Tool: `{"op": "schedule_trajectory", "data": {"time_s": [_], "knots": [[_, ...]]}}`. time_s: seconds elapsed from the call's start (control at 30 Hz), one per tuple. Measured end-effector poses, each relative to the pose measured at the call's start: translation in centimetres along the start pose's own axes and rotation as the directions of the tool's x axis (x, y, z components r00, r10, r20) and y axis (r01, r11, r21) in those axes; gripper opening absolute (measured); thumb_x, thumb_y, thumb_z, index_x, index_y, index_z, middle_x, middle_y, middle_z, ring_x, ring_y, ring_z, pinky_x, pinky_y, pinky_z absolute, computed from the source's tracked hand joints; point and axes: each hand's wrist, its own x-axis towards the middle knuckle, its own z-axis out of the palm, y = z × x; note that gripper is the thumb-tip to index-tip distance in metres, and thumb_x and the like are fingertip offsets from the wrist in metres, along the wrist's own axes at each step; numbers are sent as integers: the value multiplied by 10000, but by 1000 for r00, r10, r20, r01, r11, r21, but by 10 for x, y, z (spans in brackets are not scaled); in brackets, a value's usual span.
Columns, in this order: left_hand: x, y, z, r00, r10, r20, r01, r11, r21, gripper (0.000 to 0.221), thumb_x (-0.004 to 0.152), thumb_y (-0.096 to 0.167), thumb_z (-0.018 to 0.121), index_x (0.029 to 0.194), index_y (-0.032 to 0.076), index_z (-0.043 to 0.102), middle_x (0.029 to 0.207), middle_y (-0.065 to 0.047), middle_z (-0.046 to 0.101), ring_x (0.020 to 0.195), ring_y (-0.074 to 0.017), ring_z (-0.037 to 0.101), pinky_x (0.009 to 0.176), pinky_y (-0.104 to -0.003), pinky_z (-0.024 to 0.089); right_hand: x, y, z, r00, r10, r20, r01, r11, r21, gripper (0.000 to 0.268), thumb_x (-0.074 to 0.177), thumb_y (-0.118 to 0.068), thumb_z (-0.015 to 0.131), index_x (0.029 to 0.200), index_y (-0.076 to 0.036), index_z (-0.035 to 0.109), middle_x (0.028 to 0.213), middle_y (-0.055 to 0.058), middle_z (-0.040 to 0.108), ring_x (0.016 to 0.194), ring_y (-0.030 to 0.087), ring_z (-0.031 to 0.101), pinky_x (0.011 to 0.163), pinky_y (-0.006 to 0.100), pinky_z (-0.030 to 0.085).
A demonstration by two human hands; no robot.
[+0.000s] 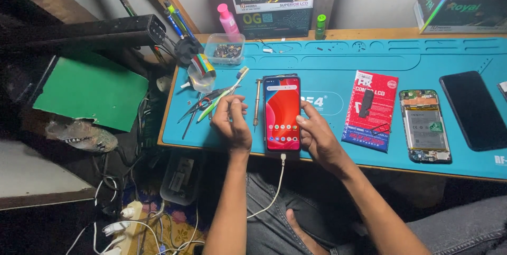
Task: Testing a smartphone's touchscreen and searching through a box of replacement parts at a repair station.
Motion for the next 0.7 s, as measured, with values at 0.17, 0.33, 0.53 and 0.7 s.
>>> {"op": "schedule_trajectory", "data": {"time_s": [0.17,0.33,0.53,0.7], "knots": [[0,-1,1,1000,11,6,-10,1000,-20,232,962,196,580,844,119,764,636,-19,703,618,-108,655,571,-250,559,-2,-7,5,1000,5,-16,-5,1000,-9,755,1020,-489,532,1625,-74,352,1327,293,680,1127,378,762,842,432,669],[0,-4,2,999,31,-3,-32,999,-29,229,968,192,588,840,114,761,634,-24,705,614,-116,658,566,-249,558,-3,-9,6,1000,13,-8,-13,1000,1,759,1021,-494,536,1630,-82,348,1374,298,658,1167,406,744,860,448,660],[1,-5,2,1000,14,8,-14,1000,-5,221,965,197,588,841,126,757,638,-9,706,619,-116,663,595,-258,563,-3,-6,5,1000,6,-6,-6,1000,12,742,1033,-482,528,1632,-84,343,1353,272,668,1152,357,750,852,419,662],[-1,0,0,999,40,12,-40,999,17,226,967,210,588,844,129,760,646,-7,715,627,-122,673,613,-270,566,-3,-9,6,1000,4,2,-4,1000,6,739,1031,-485,528,1623,-81,349,1351,298,667,1155,384,750,852,439,669]]}}
